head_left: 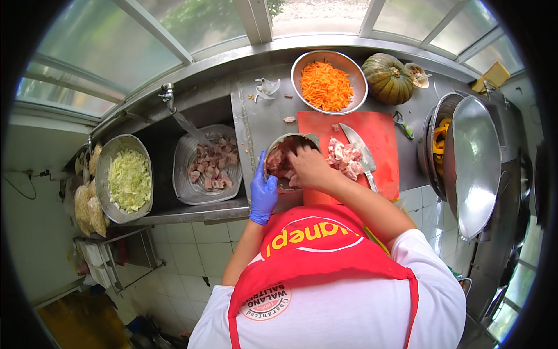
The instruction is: The person uses a food processor to grind meat, then transfers the ground meat to a bowl. They retrieve a whole chicken from a yellow bin, place it on a cutting board, and begin cutting it into smaller pieces with a knife.
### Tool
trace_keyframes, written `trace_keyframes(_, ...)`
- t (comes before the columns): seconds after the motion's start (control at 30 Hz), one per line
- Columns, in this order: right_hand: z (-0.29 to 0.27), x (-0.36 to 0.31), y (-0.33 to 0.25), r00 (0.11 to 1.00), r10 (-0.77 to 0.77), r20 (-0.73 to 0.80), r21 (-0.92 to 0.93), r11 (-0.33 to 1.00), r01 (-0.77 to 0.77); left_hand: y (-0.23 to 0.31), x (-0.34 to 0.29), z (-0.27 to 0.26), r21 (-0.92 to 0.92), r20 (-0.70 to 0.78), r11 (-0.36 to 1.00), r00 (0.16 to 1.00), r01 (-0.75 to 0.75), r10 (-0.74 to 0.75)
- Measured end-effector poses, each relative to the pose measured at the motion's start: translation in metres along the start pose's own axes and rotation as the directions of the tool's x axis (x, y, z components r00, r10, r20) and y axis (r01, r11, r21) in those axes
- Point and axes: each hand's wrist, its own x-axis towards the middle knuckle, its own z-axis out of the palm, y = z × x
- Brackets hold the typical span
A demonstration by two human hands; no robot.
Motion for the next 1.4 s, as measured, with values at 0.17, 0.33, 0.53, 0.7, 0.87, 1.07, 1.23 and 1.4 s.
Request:
trace_keyframes(0.17, 0.038, 0.018, -0.005, 0.983, 0.06, 0.176, -0.024, 0.998, -0.056, -0.005, 0.003, -0.002, -0.062, -0.075, 0.99, 0.989, -0.129, 0.124)
trace_keyframes(0.33, 0.048, 0.013, -0.004, 0.938, 0.019, 0.347, -0.006, 1.0, -0.018, -0.021, -0.005, -0.011, -0.069, -0.098, 0.995, 0.993, -0.074, 0.067)
trace_keyframes(0.53, 0.009, 0.018, -0.004, 0.879, 0.128, 0.46, 0.439, 0.827, -0.351, -0.017, -0.007, -0.015, -0.108, -0.056, 0.992, 0.997, -0.061, 0.055)
trace_keyframes(0.7, -0.016, 0.022, 0.007, 0.891, 0.121, 0.438, 0.693, 0.586, -0.42, -0.032, 0.003, -0.014, -0.178, -0.05, 0.983, 0.998, -0.048, 0.04)
trace_keyframes(0.87, -0.019, 0.019, -0.002, 0.972, -0.07, 0.223, 0.583, 0.809, -0.075, -0.03, 0.015, -0.017, -0.285, -0.032, 0.958, 0.999, 0.008, -0.017)
trace_keyframes(1.07, -0.048, -0.029, 0.033, 0.932, 0.358, -0.052, 0.306, 0.894, -0.326, -0.071, 0.032, -0.03, -0.233, -0.13, 0.972, 0.99, 0.025, -0.056)
trace_keyframes(1.23, -0.05, -0.086, 0.073, 0.904, 0.387, 0.181, -0.135, 0.921, -0.367, -0.085, 0.053, -0.044, -0.287, -0.101, 0.952, 0.985, 0.105, -0.139)
trace_keyframes(1.4, -0.006, -0.09, 0.085, 0.95, 0.311, 0.039, -0.089, 0.948, -0.307, -0.069, 0.053, -0.027, -0.109, -0.391, 0.968, 0.885, 0.228, -0.253)
